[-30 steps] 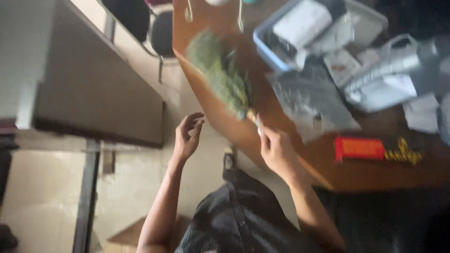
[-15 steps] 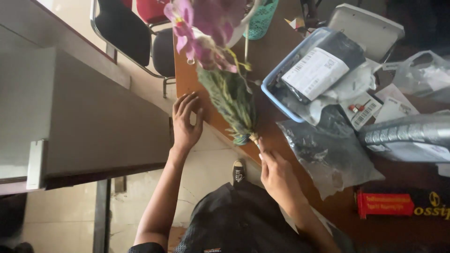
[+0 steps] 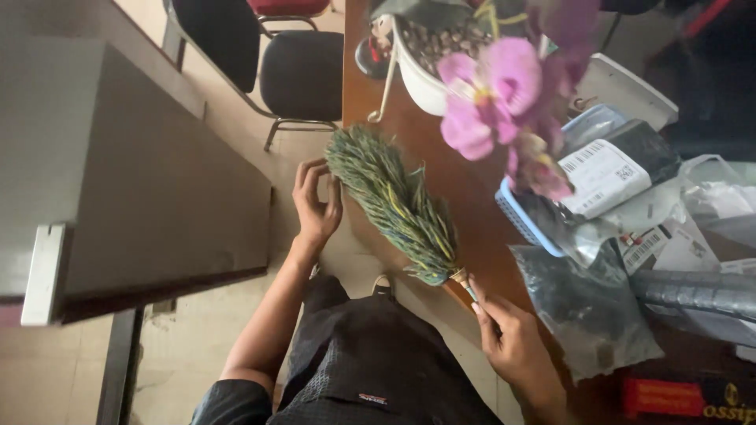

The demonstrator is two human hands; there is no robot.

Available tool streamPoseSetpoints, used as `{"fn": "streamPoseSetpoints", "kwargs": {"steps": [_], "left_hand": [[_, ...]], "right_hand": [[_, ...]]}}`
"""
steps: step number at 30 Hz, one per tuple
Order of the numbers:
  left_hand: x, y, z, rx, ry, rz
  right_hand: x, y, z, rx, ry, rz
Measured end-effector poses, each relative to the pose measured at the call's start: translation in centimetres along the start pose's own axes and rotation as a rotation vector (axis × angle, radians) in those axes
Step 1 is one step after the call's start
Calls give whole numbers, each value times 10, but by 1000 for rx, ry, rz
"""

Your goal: Dusting tires and various items on a desk using a handheld duster.

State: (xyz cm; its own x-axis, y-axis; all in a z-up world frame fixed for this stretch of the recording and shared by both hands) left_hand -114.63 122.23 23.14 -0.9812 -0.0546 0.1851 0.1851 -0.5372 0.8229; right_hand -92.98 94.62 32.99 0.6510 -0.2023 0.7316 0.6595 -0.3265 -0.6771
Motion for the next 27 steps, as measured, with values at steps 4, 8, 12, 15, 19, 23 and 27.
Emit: {"fn": "streamPoseSetpoints", "kwargs": {"steps": [4,8,12,15,19,23,27], "left_hand": [[-3,-37,36,38,-118,-121],[-7,-82,71,53,-227,-202],[-4,-116,99,159,-366,-350],[0,-141,111,256,-373,-316],[5,-156,127,283,-418,-415],[13,-169,142,345,-397,-472],[24,-167,162,364,-407,-527]], "right_hand": [[-21,-28,7,-19,128,45],[-51,-52,19,-95,178,-30],[-73,-102,37,-83,256,-98],[-95,-125,53,-294,240,-131],[-117,-134,74,-327,292,-113],[-139,-167,105,-77,390,-128],[-149,-201,146,-120,408,-131]]}}
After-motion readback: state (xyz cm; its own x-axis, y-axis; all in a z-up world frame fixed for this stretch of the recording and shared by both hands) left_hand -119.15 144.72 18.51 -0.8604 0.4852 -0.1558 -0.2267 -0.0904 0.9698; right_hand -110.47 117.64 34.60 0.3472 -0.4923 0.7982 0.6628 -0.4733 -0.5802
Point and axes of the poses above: each hand's wrist, its own z-axis towards the middle knuckle, its own x-axis out of the back of the hand, y = z × x, the point moved 5 cm from there along z, towards the middle knuckle, and after that the axes turned 5 degrees about y, right-handed, at the moved point
